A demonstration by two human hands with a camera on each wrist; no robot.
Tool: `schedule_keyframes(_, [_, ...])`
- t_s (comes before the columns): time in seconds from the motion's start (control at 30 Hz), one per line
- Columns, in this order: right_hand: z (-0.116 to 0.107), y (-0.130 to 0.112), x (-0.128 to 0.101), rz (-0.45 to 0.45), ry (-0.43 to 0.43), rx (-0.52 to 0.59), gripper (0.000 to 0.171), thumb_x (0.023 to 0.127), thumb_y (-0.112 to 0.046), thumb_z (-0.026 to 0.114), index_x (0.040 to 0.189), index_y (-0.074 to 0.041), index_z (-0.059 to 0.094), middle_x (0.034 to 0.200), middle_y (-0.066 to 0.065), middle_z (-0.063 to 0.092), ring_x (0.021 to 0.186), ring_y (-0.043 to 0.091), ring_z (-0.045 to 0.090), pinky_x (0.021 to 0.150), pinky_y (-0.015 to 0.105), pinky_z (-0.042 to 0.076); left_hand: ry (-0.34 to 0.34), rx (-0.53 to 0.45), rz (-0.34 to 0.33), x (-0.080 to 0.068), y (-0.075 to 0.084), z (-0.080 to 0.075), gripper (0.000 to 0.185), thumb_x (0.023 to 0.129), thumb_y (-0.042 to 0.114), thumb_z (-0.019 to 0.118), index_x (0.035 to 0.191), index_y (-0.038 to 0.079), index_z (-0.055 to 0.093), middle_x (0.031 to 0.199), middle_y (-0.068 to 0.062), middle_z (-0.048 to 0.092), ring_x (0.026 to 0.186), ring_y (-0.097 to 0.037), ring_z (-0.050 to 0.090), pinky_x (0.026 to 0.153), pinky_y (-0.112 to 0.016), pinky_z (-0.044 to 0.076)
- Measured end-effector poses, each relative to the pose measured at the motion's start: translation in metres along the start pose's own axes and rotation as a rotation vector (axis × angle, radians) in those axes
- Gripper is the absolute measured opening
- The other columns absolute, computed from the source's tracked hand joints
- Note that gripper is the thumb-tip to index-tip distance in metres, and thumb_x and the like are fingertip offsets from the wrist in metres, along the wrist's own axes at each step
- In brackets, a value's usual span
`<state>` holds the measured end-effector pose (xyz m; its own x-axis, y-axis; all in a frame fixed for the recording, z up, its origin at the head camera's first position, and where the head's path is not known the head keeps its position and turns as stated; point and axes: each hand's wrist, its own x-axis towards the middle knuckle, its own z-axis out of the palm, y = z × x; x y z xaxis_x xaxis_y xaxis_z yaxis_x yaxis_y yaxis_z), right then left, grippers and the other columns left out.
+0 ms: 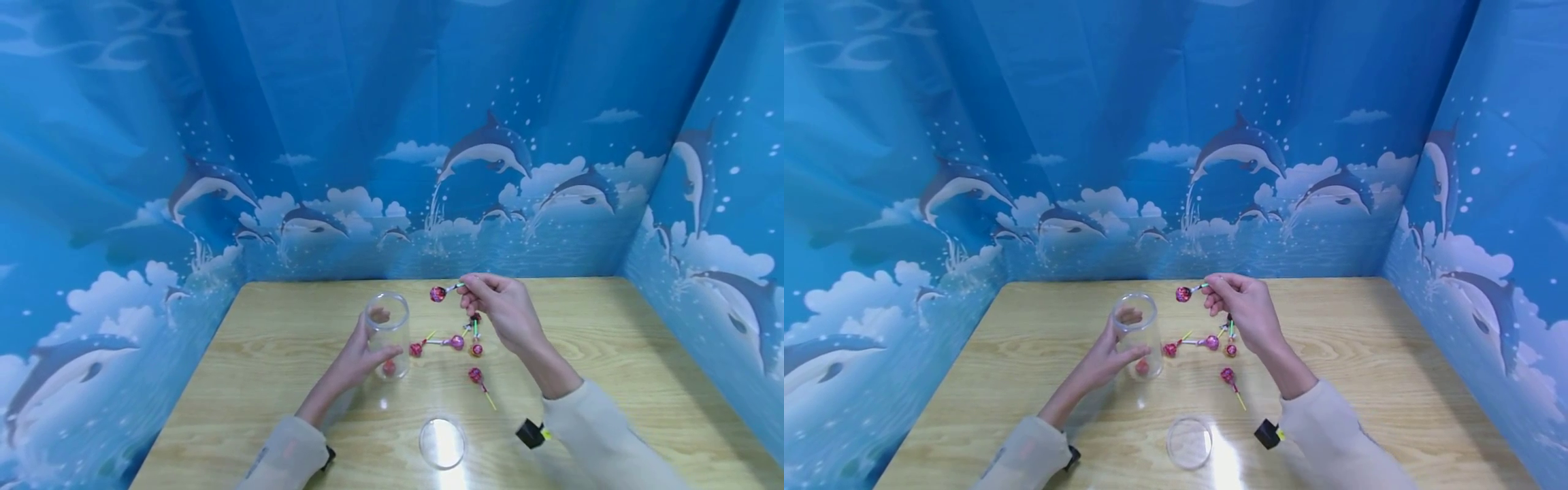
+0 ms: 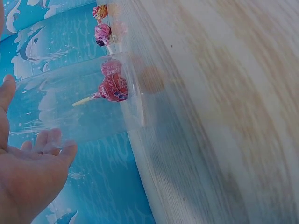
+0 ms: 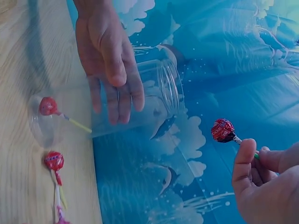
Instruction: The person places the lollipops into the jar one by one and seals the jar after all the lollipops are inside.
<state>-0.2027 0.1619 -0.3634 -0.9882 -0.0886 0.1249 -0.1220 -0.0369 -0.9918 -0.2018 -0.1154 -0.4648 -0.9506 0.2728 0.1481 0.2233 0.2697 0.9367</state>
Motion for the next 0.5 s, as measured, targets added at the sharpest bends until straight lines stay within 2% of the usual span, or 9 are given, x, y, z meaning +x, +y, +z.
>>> schedule_keyframes(0.2, [0.02,-0.006,0.009,-0.028,-0.037,0.001,0.037,0.106,-0.023,0.062,0.118,0.011,0.067,0.092,0.011,0.07,0.073,0.013,0.066,0.063,0.024,0.06,-0.001,-0.004,0.015,0.0,0.0,0.0,0.083,0.087,0.019,0.084,0.152,0.005,0.034,0.152,-0.019,0.048,0.142,-0.045,0.042,0.119,-0.064,0.026])
schedule_keyframes(0.5, [0.044,-0.006,0.018,-0.045,-0.097,-0.003,0.029,0.104,-0.023,0.066,0.111,0.004,0.072,0.09,0.014,0.069,0.073,0.016,0.066,0.068,0.027,0.061,-0.004,-0.018,0.038,0.001,-0.001,0.0,0.083,0.087,0.017,0.084,0.152,0.004,0.034,0.151,-0.021,0.048,0.141,-0.042,0.043,0.119,-0.062,0.029])
